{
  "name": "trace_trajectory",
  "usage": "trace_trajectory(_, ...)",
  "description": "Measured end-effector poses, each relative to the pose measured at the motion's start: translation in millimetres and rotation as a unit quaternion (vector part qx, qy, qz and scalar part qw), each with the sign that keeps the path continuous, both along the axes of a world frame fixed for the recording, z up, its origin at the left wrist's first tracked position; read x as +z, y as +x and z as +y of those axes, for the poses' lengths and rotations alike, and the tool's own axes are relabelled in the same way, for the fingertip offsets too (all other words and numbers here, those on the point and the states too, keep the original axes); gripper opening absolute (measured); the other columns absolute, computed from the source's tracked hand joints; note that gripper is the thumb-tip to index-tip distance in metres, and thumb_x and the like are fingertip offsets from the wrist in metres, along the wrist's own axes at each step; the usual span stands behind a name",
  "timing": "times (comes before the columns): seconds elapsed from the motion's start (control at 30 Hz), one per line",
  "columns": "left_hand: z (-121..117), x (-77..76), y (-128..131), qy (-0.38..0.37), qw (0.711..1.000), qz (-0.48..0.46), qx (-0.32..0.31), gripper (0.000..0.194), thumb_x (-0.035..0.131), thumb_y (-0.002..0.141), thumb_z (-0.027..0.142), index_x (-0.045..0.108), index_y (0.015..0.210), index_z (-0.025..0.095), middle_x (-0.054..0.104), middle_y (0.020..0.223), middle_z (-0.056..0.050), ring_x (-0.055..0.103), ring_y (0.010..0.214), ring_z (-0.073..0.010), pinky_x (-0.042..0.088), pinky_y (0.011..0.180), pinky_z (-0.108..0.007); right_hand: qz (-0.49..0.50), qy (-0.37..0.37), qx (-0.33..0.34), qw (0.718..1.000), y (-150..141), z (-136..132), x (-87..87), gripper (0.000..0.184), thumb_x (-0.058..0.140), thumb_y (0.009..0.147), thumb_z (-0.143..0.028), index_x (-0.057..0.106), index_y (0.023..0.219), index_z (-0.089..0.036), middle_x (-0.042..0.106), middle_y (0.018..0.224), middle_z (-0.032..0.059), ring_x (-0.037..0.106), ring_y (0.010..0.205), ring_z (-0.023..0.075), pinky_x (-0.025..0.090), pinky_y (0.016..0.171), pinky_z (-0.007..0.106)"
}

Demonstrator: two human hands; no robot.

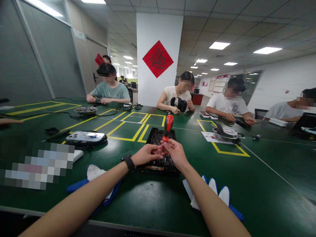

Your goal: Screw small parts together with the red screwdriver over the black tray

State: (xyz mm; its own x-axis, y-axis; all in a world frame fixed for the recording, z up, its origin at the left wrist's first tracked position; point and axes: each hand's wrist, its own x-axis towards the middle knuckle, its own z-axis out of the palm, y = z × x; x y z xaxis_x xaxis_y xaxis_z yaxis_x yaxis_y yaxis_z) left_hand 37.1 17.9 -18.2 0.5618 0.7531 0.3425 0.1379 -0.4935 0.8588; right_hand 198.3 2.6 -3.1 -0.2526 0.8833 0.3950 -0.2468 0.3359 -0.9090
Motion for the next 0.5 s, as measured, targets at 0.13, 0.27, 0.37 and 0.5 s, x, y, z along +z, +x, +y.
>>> trace_trajectory(0.13, -0.8, 0.7, 0.3, -0.023, 1.000, -0.007, -0.002, 0.035, 0.067, 0.062, 0.037, 0.060, 0.078, 0.006, 0.061, 0.067, -0.004, 0.054, 0.058, -0.0096, 0.042, 0.055, -0.020, 0.006, -0.006, 0.000, 1.000, -0.8, -1.3, 0.8, 0.028, 0.060, 0.071, -0.036, 0.057, 0.090, -0.015, 0.064, 0.073, 0.0047, 0.059, 0.062, 0.0123, 0.047, 0.055, 0.025)
trace_trajectory(0.27, -2.6, 1.7, 0.3, -0.020, 0.999, -0.018, -0.016, 0.033, 0.066, 0.064, 0.036, 0.060, 0.078, 0.007, 0.061, 0.068, -0.004, 0.053, 0.058, -0.0091, 0.041, 0.056, -0.020, 0.017, -0.004, 0.003, 1.000, -1.0, -1.0, 0.2, 0.025, 0.060, 0.072, -0.033, 0.055, 0.090, -0.016, 0.063, 0.074, 0.0034, 0.059, 0.063, 0.0122, 0.046, 0.053, 0.023)
trace_trajectory(0.37, -3.4, 2.5, -0.4, -0.014, 0.999, -0.018, -0.028, 0.031, 0.063, 0.068, 0.035, 0.062, 0.081, 0.007, 0.063, 0.072, -0.005, 0.054, 0.061, -0.0103, 0.041, 0.058, -0.020, 0.020, -0.010, 0.010, 1.000, -0.2, -0.2, 0.3, 0.025, 0.060, 0.073, -0.033, 0.055, 0.091, -0.017, 0.063, 0.076, 0.0037, 0.059, 0.066, 0.0126, 0.047, 0.054, 0.023)
trace_trajectory(0.5, -5.0, 5.7, -1.8, -0.014, 0.998, -0.010, -0.053, 0.031, 0.058, 0.072, 0.036, 0.062, 0.084, 0.007, 0.064, 0.075, -0.006, 0.056, 0.067, -0.0123, 0.043, 0.064, -0.023, 0.014, -0.016, 0.023, 1.000, 1.8, 0.5, 1.5, 0.031, 0.058, 0.074, -0.036, 0.058, 0.098, -0.016, 0.062, 0.080, 0.0049, 0.058, 0.068, 0.0127, 0.048, 0.058, 0.026)
